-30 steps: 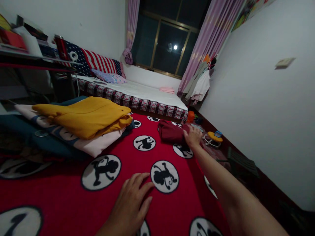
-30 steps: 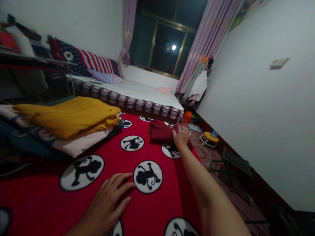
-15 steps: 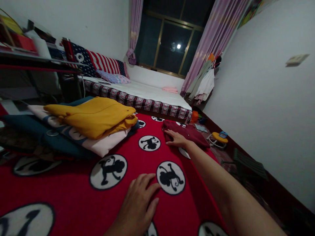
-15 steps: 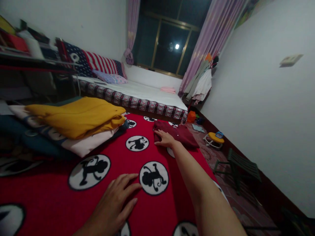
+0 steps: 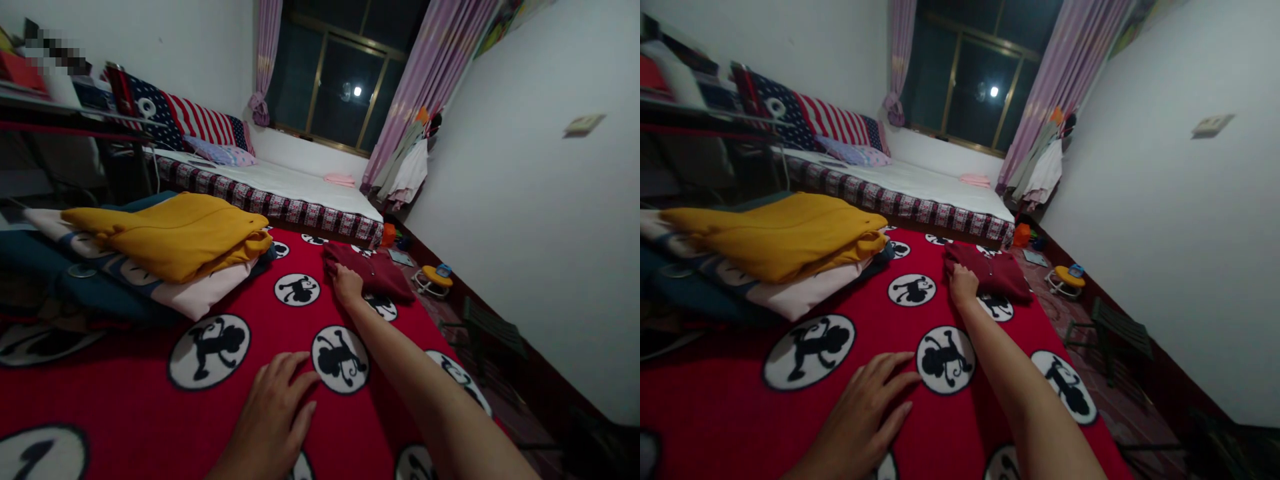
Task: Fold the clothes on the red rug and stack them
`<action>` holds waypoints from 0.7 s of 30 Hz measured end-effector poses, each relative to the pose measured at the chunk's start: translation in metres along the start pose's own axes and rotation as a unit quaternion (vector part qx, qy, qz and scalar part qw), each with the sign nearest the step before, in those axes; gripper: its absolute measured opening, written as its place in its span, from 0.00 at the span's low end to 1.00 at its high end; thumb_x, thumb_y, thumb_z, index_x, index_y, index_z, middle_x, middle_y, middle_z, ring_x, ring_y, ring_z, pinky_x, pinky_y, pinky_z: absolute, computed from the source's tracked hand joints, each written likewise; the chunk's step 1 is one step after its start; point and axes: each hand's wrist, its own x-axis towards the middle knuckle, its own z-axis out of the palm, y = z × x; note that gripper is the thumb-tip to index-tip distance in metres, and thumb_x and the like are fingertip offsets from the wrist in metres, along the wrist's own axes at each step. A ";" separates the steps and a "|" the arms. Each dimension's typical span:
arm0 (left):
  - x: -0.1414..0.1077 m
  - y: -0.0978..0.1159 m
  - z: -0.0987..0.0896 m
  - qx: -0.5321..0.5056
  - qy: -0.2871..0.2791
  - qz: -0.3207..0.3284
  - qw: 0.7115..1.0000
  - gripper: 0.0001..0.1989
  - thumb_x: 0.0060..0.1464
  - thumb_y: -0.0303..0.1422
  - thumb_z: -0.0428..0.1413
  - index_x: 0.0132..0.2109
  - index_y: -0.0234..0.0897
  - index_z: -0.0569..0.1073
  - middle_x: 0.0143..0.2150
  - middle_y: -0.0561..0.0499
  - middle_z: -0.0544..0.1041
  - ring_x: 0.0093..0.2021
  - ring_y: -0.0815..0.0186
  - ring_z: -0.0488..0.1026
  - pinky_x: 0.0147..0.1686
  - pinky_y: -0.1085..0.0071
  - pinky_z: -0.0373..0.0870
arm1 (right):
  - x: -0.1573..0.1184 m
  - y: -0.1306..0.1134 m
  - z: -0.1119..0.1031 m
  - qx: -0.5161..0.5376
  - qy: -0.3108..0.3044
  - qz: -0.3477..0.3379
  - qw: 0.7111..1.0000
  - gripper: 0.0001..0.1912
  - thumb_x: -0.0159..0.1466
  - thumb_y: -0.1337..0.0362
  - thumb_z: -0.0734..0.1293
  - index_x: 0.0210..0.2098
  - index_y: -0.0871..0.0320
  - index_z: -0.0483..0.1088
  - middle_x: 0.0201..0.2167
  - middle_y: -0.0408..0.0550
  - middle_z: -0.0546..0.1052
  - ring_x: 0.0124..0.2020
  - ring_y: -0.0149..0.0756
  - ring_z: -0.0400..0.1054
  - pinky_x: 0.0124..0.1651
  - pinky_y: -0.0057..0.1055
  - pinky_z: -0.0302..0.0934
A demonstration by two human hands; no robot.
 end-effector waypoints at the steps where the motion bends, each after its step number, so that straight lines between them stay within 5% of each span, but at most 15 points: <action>1: 0.000 -0.001 0.000 0.002 0.001 0.001 1.000 0.18 0.55 0.28 0.51 0.51 0.52 0.71 0.60 0.53 0.66 0.58 0.55 0.62 0.53 0.51 0.64 | -0.001 -0.001 0.000 0.006 -0.006 -0.015 1.000 0.22 0.69 0.54 0.53 0.57 0.56 0.65 0.48 0.57 0.76 0.49 0.46 0.71 0.50 0.40 0.61; 6: -0.001 -0.002 0.001 0.004 0.008 0.008 1.000 0.18 0.56 0.28 0.51 0.52 0.51 0.72 0.59 0.51 0.67 0.58 0.55 0.62 0.54 0.51 0.63 | 0.005 0.023 -0.017 0.095 0.035 -0.098 0.990 0.26 0.70 0.50 0.51 0.63 0.49 0.56 0.63 0.48 0.64 0.66 0.42 0.50 0.65 0.53 0.41; 9: 0.000 -0.001 0.000 -0.006 0.007 0.009 1.000 0.18 0.55 0.28 0.51 0.51 0.49 0.72 0.59 0.50 0.67 0.57 0.55 0.62 0.53 0.52 0.64 | 0.001 0.065 -0.021 0.094 0.113 0.068 0.987 0.30 0.69 0.48 0.49 0.65 0.54 0.54 0.66 0.55 0.57 0.68 0.50 0.41 0.63 0.64 0.32; 11: 0.001 0.001 -0.002 -0.013 0.005 0.001 1.000 0.16 0.55 0.28 0.51 0.50 0.49 0.73 0.59 0.51 0.67 0.57 0.55 0.62 0.53 0.52 0.64 | -0.006 0.093 -0.019 0.069 0.051 0.186 0.979 0.37 0.66 0.41 0.49 0.66 0.56 0.53 0.67 0.61 0.54 0.68 0.56 0.41 0.61 0.67 0.32; 13: 0.002 0.002 -0.003 -0.020 0.004 -0.007 1.000 0.15 0.56 0.28 0.52 0.49 0.49 0.73 0.58 0.51 0.68 0.57 0.55 0.62 0.54 0.51 0.62 | -0.014 0.110 -0.015 0.059 -0.039 0.224 0.972 0.41 0.63 0.37 0.48 0.67 0.56 0.52 0.66 0.64 0.54 0.67 0.58 0.43 0.60 0.68 0.34; 16: 0.003 0.005 -0.005 -0.032 0.004 -0.011 0.999 0.15 0.55 0.28 0.52 0.48 0.47 0.74 0.57 0.50 0.68 0.57 0.55 0.62 0.54 0.51 0.61 | -0.025 0.112 -0.012 0.050 -0.113 0.235 0.964 0.45 0.62 0.35 0.46 0.68 0.59 0.48 0.67 0.67 0.51 0.67 0.59 0.42 0.59 0.67 0.37; 21: 0.004 0.008 -0.010 -0.051 0.019 -0.010 0.998 0.14 0.52 0.28 0.56 0.46 0.47 0.75 0.54 0.51 0.70 0.55 0.57 0.63 0.54 0.54 0.61 | -0.066 0.075 -0.002 -0.005 -0.060 0.238 0.969 0.49 0.62 0.37 0.50 0.68 0.70 0.43 0.68 0.69 0.44 0.69 0.59 0.36 0.63 0.58 0.40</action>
